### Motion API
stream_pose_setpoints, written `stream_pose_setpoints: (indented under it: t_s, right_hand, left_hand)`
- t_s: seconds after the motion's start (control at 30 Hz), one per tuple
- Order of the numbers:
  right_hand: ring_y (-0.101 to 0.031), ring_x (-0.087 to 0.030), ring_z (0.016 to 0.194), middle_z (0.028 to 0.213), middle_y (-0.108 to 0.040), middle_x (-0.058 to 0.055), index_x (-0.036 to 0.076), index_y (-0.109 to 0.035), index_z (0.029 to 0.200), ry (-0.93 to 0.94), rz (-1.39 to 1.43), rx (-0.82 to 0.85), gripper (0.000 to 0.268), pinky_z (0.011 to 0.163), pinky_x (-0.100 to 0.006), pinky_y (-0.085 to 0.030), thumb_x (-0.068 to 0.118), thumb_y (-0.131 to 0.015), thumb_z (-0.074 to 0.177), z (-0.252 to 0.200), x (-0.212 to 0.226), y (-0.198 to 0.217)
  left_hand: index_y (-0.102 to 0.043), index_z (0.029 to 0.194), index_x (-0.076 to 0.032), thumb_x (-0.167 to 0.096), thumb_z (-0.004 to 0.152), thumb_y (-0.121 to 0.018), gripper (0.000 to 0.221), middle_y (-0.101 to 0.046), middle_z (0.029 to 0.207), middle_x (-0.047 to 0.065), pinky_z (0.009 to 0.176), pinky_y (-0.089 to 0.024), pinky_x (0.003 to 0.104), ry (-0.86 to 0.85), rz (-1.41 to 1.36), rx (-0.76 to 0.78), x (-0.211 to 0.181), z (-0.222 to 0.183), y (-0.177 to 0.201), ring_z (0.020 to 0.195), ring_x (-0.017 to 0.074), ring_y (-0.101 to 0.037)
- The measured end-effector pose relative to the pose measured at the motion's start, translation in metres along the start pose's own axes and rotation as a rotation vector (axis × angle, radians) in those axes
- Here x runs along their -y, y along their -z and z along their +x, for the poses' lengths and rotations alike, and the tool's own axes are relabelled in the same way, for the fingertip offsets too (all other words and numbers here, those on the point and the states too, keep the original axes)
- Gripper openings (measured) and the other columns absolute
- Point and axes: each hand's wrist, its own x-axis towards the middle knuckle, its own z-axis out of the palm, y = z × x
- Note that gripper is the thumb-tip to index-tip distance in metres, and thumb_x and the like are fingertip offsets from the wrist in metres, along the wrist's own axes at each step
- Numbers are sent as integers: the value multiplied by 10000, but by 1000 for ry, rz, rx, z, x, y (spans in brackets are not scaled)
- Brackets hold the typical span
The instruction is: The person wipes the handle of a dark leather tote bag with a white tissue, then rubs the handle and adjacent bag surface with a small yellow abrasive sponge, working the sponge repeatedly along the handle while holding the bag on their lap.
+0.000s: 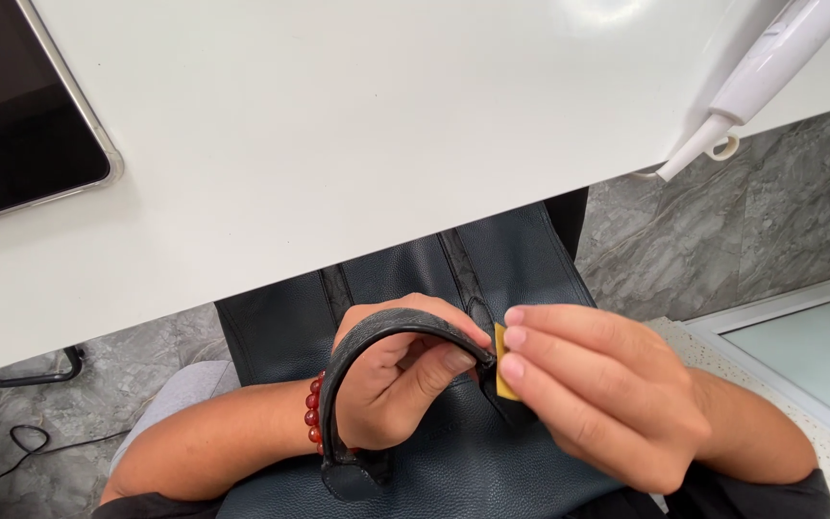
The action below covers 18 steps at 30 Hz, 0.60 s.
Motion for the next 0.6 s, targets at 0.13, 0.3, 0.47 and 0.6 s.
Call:
stream_pose_setpoints:
  t_s: [0.13,0.3,0.47,0.6]
  right_hand:
    - [-726,-384,923,994,-685,-215,-98,-689,1000,-90,-15,-10,228,798,-405,-646,-61,-775,792,2,2,-2]
    - [-725,-343,932,1016,-690,-201,-78,-698,1005,63,-25,1,231,795,-390,-628,50,-819,856,0,0,1]
    - [-698,-298,931,1034,-695,-132,9,-723,1019,-2,-100,-1,217,736,-384,-612,135,-811,865,1,7,4]
    - [-650,-232,860,1014,-671,-78,64,-755,1026,63,-105,-43,187,678,-323,-576,125,-844,873,-7,7,3]
  left_hand:
    - [-661,1157,7,-70,1069,-635,120,-751,1020,103,799,-642,237,-84,110,-26,-3,0,-1,902,137,-767]
    - [-663,1168,4,-81,1072,-643,130,-740,1037,112,786,-631,247,-84,82,-46,1,-3,-2,903,139,-755]
    - [-683,1161,-7,-82,1075,-634,125,-754,1040,111,783,-614,254,-36,119,13,0,1,8,886,149,-744]
    - [-659,1193,-18,-150,1110,-621,161,-736,1113,119,845,-636,250,-86,23,144,5,2,11,981,173,-764]
